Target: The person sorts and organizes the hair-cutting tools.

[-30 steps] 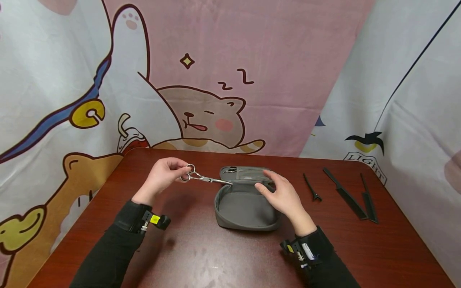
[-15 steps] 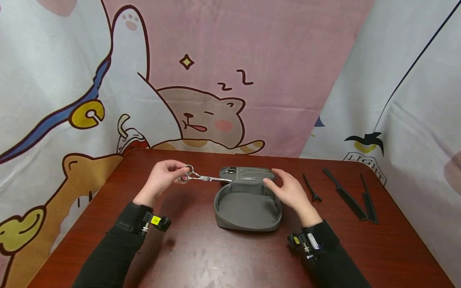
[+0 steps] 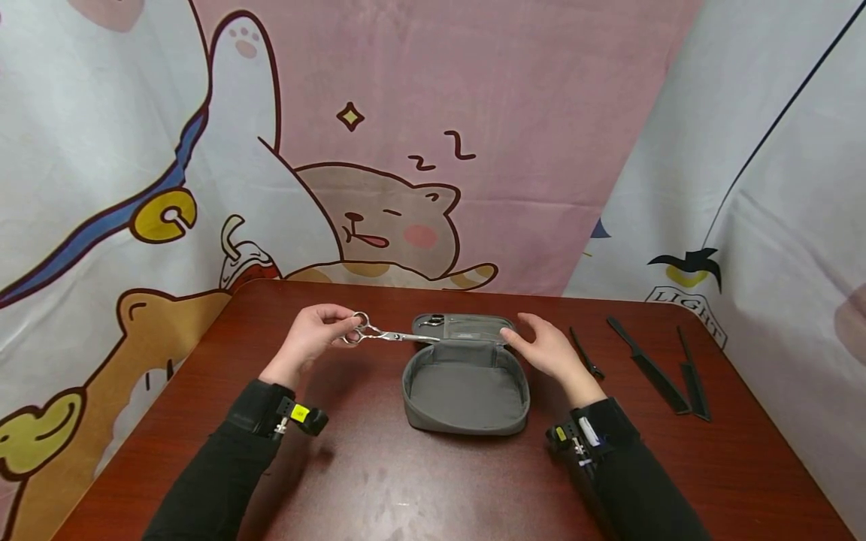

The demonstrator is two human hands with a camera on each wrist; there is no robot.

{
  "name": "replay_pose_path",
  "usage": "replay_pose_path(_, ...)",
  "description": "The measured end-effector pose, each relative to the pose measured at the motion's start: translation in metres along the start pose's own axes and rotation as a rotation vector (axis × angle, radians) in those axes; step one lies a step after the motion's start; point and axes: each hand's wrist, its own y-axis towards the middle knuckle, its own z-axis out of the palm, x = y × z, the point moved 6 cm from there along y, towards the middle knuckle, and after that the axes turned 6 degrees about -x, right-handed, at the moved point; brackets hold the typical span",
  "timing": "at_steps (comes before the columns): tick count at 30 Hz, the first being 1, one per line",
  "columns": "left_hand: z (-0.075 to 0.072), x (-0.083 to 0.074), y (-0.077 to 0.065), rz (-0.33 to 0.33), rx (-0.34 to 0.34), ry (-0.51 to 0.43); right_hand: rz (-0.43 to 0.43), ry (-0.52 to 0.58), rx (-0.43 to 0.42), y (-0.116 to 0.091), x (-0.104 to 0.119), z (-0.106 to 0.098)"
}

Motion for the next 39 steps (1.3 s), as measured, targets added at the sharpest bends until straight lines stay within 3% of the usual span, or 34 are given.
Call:
replay_pose_path(15, 0.006, 0.011, 0.005, -0.063, -0.015, -0.041, 0.135, 0.075, 0.090, 0.020, -0.020, 0.012)
replay_pose_path(22, 0.006, 0.016, 0.005, -0.091, -0.026, -0.063, 0.204, 0.262, 0.190, 0.026, -0.026, 0.025)
replay_pose_path(30, 0.005, 0.021, 0.004, -0.136, -0.031, -0.101, 0.257, 0.337, 0.191, 0.031, -0.032, 0.030)
replay_pose_path(39, 0.005, 0.024, 0.005, -0.130, -0.040, -0.118, 0.298, 0.424, 0.214, 0.033, -0.038, 0.036)
